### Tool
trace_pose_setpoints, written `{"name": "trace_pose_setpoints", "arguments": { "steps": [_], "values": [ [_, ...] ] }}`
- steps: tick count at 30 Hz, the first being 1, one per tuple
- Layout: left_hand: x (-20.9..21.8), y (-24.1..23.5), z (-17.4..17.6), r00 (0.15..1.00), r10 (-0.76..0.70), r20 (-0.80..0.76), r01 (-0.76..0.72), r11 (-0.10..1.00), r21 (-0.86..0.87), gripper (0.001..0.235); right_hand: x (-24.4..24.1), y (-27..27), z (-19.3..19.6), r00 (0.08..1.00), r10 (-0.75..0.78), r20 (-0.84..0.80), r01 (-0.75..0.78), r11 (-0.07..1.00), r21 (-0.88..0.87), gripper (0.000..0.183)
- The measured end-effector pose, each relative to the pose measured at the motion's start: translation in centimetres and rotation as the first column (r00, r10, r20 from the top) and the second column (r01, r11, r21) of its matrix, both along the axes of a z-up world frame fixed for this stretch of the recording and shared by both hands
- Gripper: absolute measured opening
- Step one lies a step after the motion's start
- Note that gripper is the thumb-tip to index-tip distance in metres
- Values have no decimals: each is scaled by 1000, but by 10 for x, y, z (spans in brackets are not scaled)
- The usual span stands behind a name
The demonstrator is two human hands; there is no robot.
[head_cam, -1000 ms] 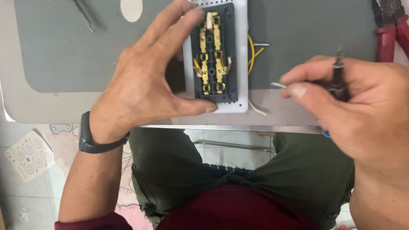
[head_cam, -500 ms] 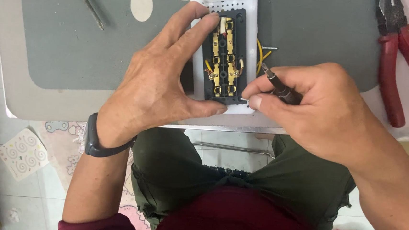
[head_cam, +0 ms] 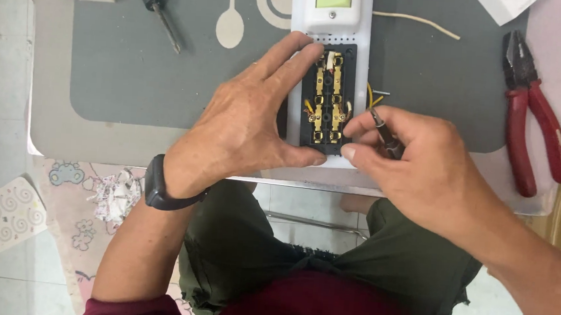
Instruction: The person assembles a white electrical outlet by securing internal components and wires with a screwdriver. They tighten screws on the terminal block, attach the front faceplate, and secure the outlet to a mounting plate.
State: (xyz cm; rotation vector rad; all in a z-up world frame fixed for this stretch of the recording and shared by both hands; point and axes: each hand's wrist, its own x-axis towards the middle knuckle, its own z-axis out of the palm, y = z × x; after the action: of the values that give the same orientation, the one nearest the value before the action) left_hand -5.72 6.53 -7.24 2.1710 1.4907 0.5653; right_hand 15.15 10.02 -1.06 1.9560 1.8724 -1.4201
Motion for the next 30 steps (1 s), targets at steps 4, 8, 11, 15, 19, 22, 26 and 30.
{"name": "trace_pose_setpoints", "arguments": {
  "steps": [4, 8, 11, 15, 19, 22, 26, 30],
  "values": [
    [2, 3, 6, 1000, 7, 3, -7, 1000, -10, 117, 5, -2, -11, 996, -20, -89, 29, 995, 100, 8],
    [3, 5, 13, 1000, 6, 8, -6, 998, -66, 111, 4, -1, -9, 992, -52, -114, 61, 995, 80, 9],
    [3, 6, 12, 1000, -1, 10, 2, 998, -60, 110, 3, 0, -4, 991, -77, -111, 84, 995, 55, 10],
    [2, 6, 10, 1000, -10, -3, 10, 999, -53, 113, 6, -3, -7, 997, -39, -68, 46, 994, 101, 18],
    [2, 5, 13, 1000, -27, 3, 27, 999, -43, 111, 6, -5, 2, 999, 31, -22, -28, 992, 127, 25],
    [3, 7, 17, 1000, -18, 10, 19, 996, -88, 111, 12, -1, -5, 983, 133, -123, -102, 968, 230, 21],
    [1, 6, 13, 1000, -22, 5, 22, 998, -61, 112, 21, 3, -11, 896, 399, -193, -276, 842, 463, 16],
    [2, 6, 14, 1000, -22, 0, 22, 999, -43, 111, 23, 0, -7, 875, 436, -210, -309, 838, 450, 28]
  ]
}}
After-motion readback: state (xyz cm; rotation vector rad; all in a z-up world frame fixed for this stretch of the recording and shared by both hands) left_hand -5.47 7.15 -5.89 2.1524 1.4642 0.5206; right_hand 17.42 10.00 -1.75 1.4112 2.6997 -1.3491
